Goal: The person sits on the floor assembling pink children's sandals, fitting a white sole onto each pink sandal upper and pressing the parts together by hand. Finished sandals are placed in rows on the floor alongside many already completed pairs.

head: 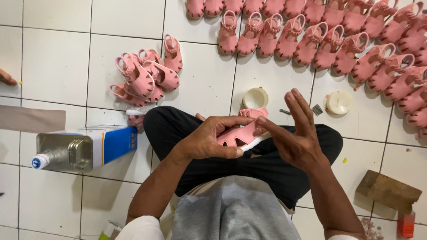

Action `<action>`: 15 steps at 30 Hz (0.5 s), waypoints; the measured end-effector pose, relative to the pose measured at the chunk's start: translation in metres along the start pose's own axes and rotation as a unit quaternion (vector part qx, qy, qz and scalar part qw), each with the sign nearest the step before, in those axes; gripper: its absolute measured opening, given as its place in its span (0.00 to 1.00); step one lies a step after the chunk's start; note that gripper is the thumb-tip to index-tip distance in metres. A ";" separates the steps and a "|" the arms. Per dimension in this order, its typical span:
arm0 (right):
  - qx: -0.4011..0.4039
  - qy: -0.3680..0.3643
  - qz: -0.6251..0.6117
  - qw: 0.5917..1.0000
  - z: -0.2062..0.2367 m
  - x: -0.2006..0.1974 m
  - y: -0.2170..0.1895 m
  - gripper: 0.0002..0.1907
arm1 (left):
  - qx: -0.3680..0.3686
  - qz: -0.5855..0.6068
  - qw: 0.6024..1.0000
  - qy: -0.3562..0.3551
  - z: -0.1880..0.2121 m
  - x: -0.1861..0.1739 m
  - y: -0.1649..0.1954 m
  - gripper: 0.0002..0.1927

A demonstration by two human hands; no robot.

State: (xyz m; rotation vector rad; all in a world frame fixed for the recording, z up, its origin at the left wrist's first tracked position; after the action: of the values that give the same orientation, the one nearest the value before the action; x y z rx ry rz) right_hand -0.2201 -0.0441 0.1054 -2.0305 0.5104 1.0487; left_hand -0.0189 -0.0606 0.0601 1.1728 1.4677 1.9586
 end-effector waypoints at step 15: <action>-0.075 -0.014 0.155 0.985 -0.001 -0.011 -0.002 0.25 | -0.013 0.003 1.000 -0.021 -0.002 0.002 0.001 0.40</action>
State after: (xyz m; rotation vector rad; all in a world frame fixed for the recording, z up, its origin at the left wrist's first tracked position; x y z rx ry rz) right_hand -0.2244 -0.0434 0.1157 -2.1075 0.7712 1.3343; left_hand -0.0217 -0.0610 0.0612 1.2006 1.4156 1.9386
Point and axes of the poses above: each hand's wrist, its own z-axis away from the middle knuckle, its own x-axis out of the palm, y = z × x, the point moved 6 cm from there along -z, towards the middle knuckle, and after that the axes turned 9 degrees about -y, right-handed, at the moved point
